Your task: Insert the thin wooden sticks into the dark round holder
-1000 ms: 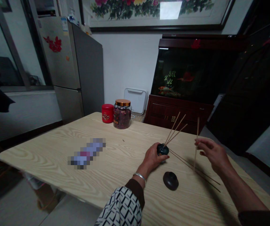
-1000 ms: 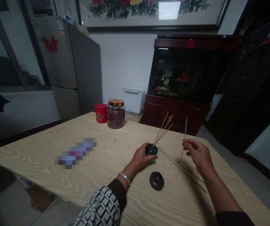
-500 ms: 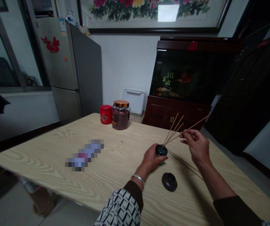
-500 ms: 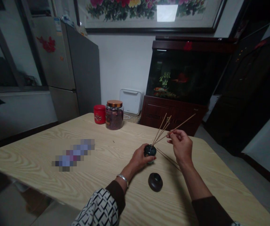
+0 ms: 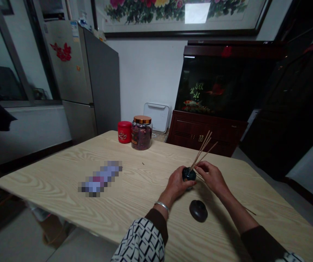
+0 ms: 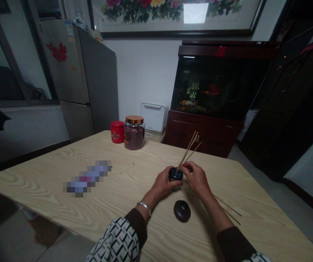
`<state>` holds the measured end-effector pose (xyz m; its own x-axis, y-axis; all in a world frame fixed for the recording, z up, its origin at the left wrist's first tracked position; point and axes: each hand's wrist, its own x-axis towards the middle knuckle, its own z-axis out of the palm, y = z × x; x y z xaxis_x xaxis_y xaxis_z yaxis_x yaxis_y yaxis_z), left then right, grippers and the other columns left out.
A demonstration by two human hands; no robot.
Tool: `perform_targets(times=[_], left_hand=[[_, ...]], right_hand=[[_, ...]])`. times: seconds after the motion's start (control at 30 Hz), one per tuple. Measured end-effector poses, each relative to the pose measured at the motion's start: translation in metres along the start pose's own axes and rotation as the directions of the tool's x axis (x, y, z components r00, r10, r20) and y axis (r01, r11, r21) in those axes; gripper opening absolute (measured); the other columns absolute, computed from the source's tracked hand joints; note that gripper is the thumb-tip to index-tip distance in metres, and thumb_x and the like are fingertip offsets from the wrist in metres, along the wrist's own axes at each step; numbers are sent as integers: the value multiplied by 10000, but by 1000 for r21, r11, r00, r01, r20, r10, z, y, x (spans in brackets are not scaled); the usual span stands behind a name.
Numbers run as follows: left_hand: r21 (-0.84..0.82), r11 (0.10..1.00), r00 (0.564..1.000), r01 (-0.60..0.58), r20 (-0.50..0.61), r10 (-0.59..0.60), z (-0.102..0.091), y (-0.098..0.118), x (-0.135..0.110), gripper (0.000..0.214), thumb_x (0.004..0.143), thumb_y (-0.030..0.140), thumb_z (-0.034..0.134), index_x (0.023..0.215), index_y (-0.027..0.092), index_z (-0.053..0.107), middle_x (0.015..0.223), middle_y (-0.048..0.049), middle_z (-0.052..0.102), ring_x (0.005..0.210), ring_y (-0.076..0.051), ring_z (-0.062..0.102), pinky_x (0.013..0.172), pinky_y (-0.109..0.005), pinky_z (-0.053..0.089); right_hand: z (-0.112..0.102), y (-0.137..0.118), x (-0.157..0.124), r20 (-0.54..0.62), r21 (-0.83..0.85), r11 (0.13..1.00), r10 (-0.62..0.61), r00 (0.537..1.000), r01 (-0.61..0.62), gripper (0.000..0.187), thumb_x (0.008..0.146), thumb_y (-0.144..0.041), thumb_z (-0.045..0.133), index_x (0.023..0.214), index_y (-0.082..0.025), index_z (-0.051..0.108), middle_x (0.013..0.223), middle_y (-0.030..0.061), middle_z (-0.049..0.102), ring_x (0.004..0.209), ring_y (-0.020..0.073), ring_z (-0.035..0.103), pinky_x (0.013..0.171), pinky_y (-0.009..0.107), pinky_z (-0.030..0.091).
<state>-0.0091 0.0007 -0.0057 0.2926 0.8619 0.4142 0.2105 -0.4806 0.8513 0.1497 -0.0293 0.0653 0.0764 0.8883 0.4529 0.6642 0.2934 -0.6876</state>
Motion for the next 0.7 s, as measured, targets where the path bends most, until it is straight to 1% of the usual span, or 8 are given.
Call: perform_targets(times=[0.1, 0.2, 0.3, 0.4, 0.47, 0.53, 0.6, 0.7], left_hand=[[-7, 1000, 1000, -7, -7, 7, 0, -1, 0, 614, 631, 445, 789, 1152, 206, 567, 1033, -52, 649, 933, -216, 598, 840, -329, 480], [-16, 1000, 1000, -4, -14, 3, 1, -2, 1, 626, 622, 442, 796, 1155, 203, 570, 1016, -53, 650, 920, -218, 603, 839, -342, 489], [-9, 1000, 1000, -3, -13, 3, 1, -4, 1, 620, 625, 432, 796, 1158, 208, 570, 1019, -46, 651, 925, -216, 604, 841, -341, 493], [-5, 1000, 1000, -15, -8, 15, 1, -3, 0, 615, 632, 433, 791, 1161, 211, 569, 1019, -43, 653, 925, -214, 605, 836, -336, 497], [-15, 1000, 1000, -17, -8, 17, 1, -2, 0, 606, 638, 427, 788, 1160, 211, 569, 1014, -41, 654, 919, -212, 605, 831, -335, 499], [-26, 1000, 1000, -9, -7, 9, 2, 0, 0, 598, 640, 416, 786, 1158, 209, 570, 1008, -40, 655, 914, -211, 605, 831, -337, 500], [-33, 999, 1000, 7, -8, -7, 2, 1, 0, 607, 635, 404, 788, 1166, 207, 567, 1010, -41, 658, 918, -213, 604, 841, -342, 500], [-42, 999, 1000, 16, -3, -16, 3, 3, 0, 620, 629, 395, 791, 1174, 205, 565, 1020, -48, 659, 932, -222, 603, 856, -358, 498]], right_hand=[[-15, 14, -11, -46, -49, 998, 47, 998, -50, 307, 814, -468, 543, 918, -198, 646, 898, 59, 702, 806, 197, 637, 755, 317, 481], [-42, 44, -30, -19, -243, 964, 106, 994, -108, 293, 824, -451, 513, 912, -205, 644, 913, 65, 694, 810, 203, 638, 744, 311, 470], [-67, 76, -55, 62, -553, 825, 186, 981, -121, 266, 830, -403, 503, 933, -212, 656, 985, 85, 672, 860, 227, 630, 735, 324, 449], [-77, 91, -76, 129, -722, 688, 238, 963, -73, 243, 849, -351, 483, 928, -212, 665, 996, 105, 656, 957, 255, 599, 753, 329, 427], [-77, 90, -83, 137, -762, 645, 248, 959, -58, 234, 867, -311, 451, 898, -209, 660, 963, 106, 656, 949, 249, 594, 735, 317, 414], [-74, 87, -84, 120, -769, 637, 229, 966, -55, 235, 878, -276, 422, 869, -215, 649, 936, 92, 660, 917, 230, 599, 702, 299, 396], [-74, 86, -79, 117, -758, 649, 240, 964, -69, 213, 868, -261, 431, 836, -226, 639, 885, 68, 670, 856, 209, 609, 658, 281, 373], [-78, 92, -67, 150, -708, 694, 327, 933, -129, 152, 816, -251, 490, 817, -233, 642, 820, 38, 685, 765, 184, 616, 610, 259, 349]])
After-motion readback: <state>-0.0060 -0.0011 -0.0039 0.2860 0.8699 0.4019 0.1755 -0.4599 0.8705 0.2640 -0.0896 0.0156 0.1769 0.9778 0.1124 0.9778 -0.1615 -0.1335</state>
